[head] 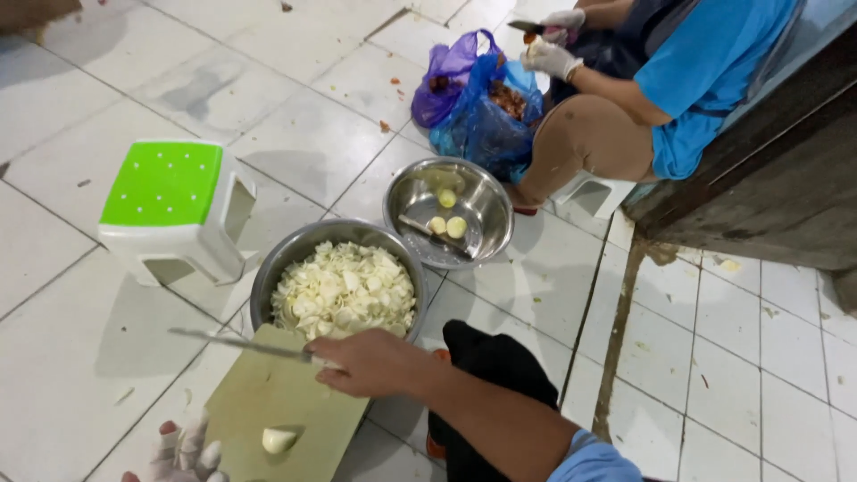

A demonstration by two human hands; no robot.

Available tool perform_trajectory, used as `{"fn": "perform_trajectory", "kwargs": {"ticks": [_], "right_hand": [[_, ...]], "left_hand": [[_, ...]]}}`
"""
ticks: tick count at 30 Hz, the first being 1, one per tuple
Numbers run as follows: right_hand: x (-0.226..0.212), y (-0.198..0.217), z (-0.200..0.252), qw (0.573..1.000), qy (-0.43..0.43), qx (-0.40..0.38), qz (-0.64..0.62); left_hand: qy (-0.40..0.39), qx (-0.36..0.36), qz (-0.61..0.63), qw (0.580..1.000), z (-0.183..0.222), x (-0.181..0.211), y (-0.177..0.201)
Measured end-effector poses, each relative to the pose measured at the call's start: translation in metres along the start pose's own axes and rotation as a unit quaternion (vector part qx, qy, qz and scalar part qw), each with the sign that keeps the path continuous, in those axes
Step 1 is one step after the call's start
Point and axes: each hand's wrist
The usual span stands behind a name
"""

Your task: Slicing onions on a cutting board using a knife while sitting on the floor.

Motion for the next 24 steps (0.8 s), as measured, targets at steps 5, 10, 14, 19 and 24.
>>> {"fn": "perform_trajectory", "kwargs": {"ticks": [5,10,14,19,24], "right_hand": [[-0.011,0.011,0.009,0.998,-0.013,-0.057,-0.026],[-0.015,0.014,0.02,0.999,-0.007,-0.043,-0.011],[-0.012,0.008,0.019,1.0,-0.006,-0.028,-0.011],[-0.001,-0.003,0.02,0.999,0.0,-0.02,-0.047],[0.008,-0.006,0.025,0.996,0.004,-0.028,-0.09]], "left_hand": [[0.029,0.185,-0.072,0.98,0.017,-0.007,0.035],[0.047,0.311,-0.052,0.948,0.025,-0.029,0.025],[0.016,0.403,-0.085,0.911,0.037,-0.059,0.01],[-0.005,0.405,-0.069,0.912,0.079,-0.084,0.019],[-0.008,0.394,-0.072,0.916,0.094,-0.072,0.012]]}}
Point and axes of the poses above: each hand's wrist, its own z-axis away from the middle knuckle, its own y-axis out of the back of the hand, x = y × z, and after that the axes turned 13 degrees about -x, right-handed
